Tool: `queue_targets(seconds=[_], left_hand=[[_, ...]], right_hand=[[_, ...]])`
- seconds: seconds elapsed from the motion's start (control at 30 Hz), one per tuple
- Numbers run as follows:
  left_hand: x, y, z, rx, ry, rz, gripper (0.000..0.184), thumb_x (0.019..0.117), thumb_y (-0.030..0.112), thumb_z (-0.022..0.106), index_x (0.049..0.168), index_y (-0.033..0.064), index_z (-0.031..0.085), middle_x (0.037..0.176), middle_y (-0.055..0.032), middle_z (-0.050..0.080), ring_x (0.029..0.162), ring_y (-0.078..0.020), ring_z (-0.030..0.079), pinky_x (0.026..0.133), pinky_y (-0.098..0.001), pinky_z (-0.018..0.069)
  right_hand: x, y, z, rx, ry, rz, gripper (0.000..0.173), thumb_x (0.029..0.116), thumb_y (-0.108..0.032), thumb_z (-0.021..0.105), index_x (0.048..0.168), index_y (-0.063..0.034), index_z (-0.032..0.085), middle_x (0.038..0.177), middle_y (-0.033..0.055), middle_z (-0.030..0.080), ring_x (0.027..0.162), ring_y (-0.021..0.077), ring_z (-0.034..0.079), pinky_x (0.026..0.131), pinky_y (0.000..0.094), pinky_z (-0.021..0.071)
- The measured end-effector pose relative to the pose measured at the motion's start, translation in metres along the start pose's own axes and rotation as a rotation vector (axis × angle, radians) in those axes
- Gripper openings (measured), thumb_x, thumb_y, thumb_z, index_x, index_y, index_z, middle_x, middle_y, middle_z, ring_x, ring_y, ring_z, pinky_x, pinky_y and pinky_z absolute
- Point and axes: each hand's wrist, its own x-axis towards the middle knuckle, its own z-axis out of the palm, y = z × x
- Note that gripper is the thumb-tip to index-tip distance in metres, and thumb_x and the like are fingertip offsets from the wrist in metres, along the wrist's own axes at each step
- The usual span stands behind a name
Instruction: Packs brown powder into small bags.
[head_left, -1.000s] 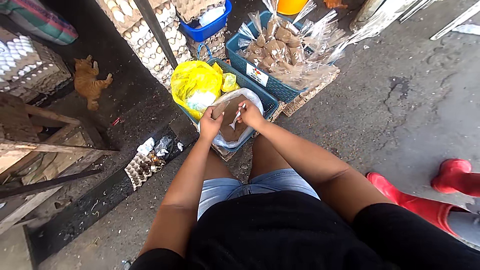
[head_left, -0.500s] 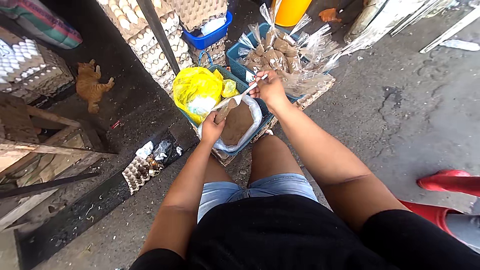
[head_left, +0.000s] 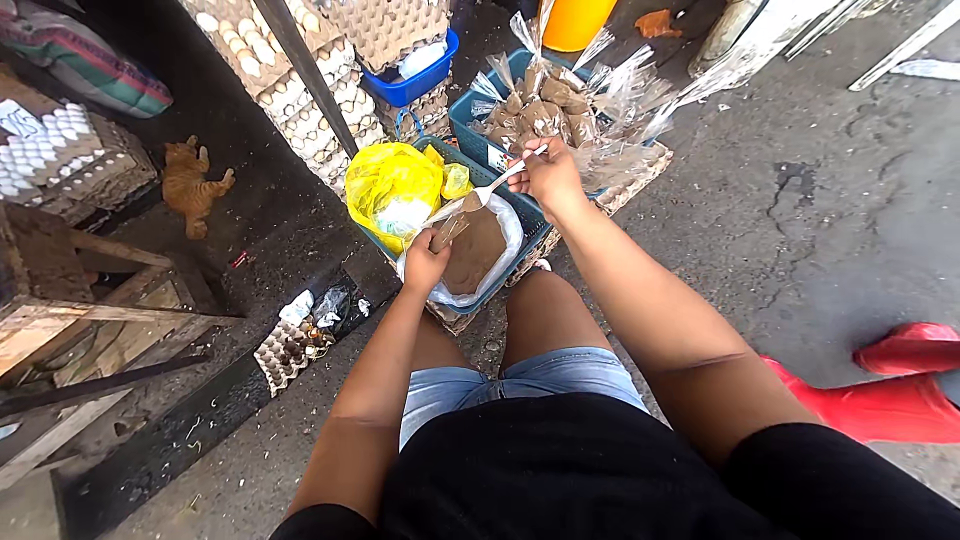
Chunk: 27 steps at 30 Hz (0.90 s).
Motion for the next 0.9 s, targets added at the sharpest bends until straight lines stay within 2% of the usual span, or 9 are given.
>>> queue_targets(seconds=[0.23,0.37,0.47,0.53,0.57,0.63,0.73,0.8,0.9], left_hand=[[0.001,0.001,-0.002,-0.019,-0.014,-0.011,0.029,0.0938,0.013,0.073,0.119,-0.0003,0.066,0.107,-0.0203,0.071,0.097,-0.0316,0.070,0.090,-0.0524,0.0550],[0.002,0.003,-0.004,-0.211,0.012,-0.076,0.029,0.0919,0.007,0.075,0.118,-0.0011,0.065,0.106,-0.0194,0.070,0.091,-0.0270,0.069,0.085,-0.0462,0.0562],[0.010,0.018,-0.009,-0.646,-0.003,-0.234,0.028,0.0983,0.008,0.066,0.125,0.0038,0.059,0.106,-0.0098,0.068,0.081,-0.0135,0.064,0.069,-0.0291,0.0544],[0.020,0.037,-0.021,-0.895,-0.043,-0.328,0.029,0.1082,0.034,0.051,0.128,0.0135,0.058,0.104,-0.0028,0.067,0.078,-0.0085,0.063,0.063,-0.0221,0.0522],[0.026,0.047,-0.028,-0.980,-0.062,-0.348,0.039,0.1094,0.046,0.041,0.130,0.0165,0.056,0.103,-0.0010,0.067,0.078,-0.0080,0.064,0.064,-0.0218,0.0530],[0.046,0.060,-0.040,-1.072,-0.016,-0.272,0.034,0.1115,0.036,0.039,0.126,0.0114,0.056,0.103,-0.0034,0.067,0.083,-0.0114,0.066,0.071,-0.0254,0.0566],[0.071,0.088,-0.059,-0.875,0.075,-0.084,0.021,0.1062,0.013,0.053,0.117,0.0000,0.064,0.109,-0.0077,0.069,0.096,-0.0136,0.066,0.087,-0.0326,0.0549],[0.080,0.110,-0.076,-0.657,0.090,-0.003,0.022,0.1017,0.012,0.062,0.118,-0.0026,0.067,0.115,-0.0103,0.068,0.105,-0.0151,0.063,0.095,-0.0362,0.0523],[0.090,0.138,-0.092,-0.362,0.090,0.114,0.018,0.0987,0.011,0.066,0.111,-0.0004,0.073,0.108,-0.0093,0.072,0.101,-0.0109,0.065,0.094,-0.0319,0.0516]], right_hand=[[-0.027,0.037,0.024,-0.209,-0.292,-0.234,0.025,0.1099,-0.009,0.041,0.130,0.0035,0.048,0.108,0.0136,0.068,0.086,0.0144,0.070,0.081,0.0321,0.0591],[-0.027,0.031,0.006,-0.091,-0.145,-0.550,0.024,0.1071,-0.008,0.041,0.125,0.0048,0.052,0.107,0.0110,0.068,0.087,0.0103,0.068,0.080,0.0292,0.0582],[-0.020,0.035,-0.012,-0.145,-0.004,-0.391,0.027,0.1086,-0.010,0.039,0.129,0.0052,0.050,0.108,0.0132,0.067,0.086,0.0139,0.068,0.080,0.0320,0.0580],[-0.022,0.057,-0.019,-0.364,-0.102,-0.185,0.030,0.1074,-0.009,0.042,0.132,0.0044,0.053,0.115,0.0199,0.068,0.096,0.0278,0.071,0.088,0.0470,0.0578],[-0.025,0.072,-0.019,-0.463,-0.153,-0.123,0.030,0.1066,-0.010,0.045,0.131,0.0034,0.056,0.117,0.0224,0.068,0.100,0.0340,0.070,0.091,0.0536,0.0565],[-0.034,0.090,-0.019,-0.591,-0.178,-0.074,0.031,0.1053,-0.011,0.051,0.133,0.0003,0.059,0.130,0.0260,0.061,0.111,0.0404,0.065,0.097,0.0573,0.0523],[-0.044,0.090,-0.027,-0.572,-0.049,-0.124,0.040,0.1040,-0.016,0.056,0.141,-0.0016,0.053,0.147,0.0281,0.046,0.119,0.0419,0.060,0.098,0.0552,0.0515],[-0.051,0.085,-0.034,-0.539,0.043,-0.223,0.039,0.1038,-0.016,0.056,0.141,-0.0024,0.054,0.146,0.0276,0.048,0.108,0.0398,0.065,0.091,0.0539,0.0548],[-0.060,0.076,-0.045,-0.520,0.055,-0.340,0.036,0.1038,-0.014,0.055,0.138,-0.0034,0.057,0.141,0.0253,0.051,0.096,0.0342,0.067,0.081,0.0488,0.0570]])
